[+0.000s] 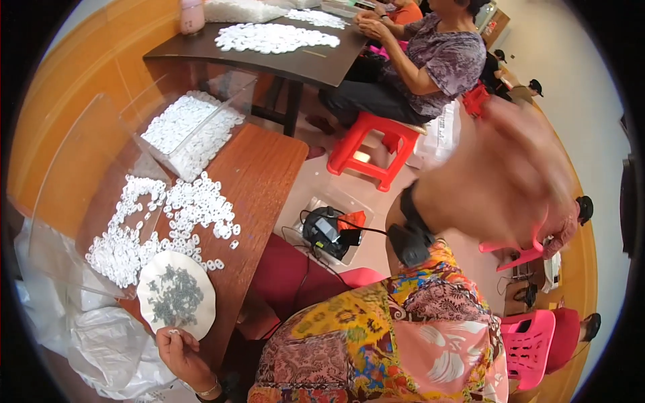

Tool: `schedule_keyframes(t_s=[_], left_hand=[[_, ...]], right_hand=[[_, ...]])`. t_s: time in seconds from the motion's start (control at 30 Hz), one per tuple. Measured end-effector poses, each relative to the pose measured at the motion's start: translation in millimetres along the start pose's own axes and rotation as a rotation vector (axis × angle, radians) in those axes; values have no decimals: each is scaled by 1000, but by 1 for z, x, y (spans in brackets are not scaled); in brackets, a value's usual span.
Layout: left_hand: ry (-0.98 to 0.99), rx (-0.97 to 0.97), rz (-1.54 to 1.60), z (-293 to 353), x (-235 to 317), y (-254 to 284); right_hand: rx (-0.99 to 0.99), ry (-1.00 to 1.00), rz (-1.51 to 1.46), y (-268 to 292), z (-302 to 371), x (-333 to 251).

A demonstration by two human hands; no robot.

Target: The recorder is manually inserting small metal pins into white plastic housing components at a workbench.

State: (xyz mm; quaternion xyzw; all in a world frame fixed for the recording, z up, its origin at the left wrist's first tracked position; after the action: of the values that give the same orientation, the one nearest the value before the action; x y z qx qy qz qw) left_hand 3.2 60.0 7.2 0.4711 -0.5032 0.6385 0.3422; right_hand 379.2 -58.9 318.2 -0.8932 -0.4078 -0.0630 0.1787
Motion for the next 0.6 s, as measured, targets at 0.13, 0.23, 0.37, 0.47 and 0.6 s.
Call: schedule_keyframes(t_s=[0.13,0.23,0.37,0.47,0.6], left_hand=[[-8,50,-31,-1,3,9],[-27,56,-48,-3,6,11],[-49,71,-54,-8,3,17],[-53,77,-80,-12,3,22],[-36,101,-87,-12,3,26]], right_hand=[[105,-769,-169,-4,111,127],[91,-1003,-67,-3,155,181],[-16,-1140,141,0,184,241],[-65,-1102,272,17,178,291],[192,-893,235,54,145,335]])
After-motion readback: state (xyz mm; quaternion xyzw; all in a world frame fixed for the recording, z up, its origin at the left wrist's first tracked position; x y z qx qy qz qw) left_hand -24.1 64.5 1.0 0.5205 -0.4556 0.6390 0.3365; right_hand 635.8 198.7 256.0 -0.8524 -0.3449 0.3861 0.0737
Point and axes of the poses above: each hand's wrist, its own z-axis away from the middle knuckle, its own y-axis out of the back of the hand, x = y × z, the point moved 9 cm from there along -z, towards the middle knuckle, and after that the axes turned 10 degrees about x, right-handed, at the moved point
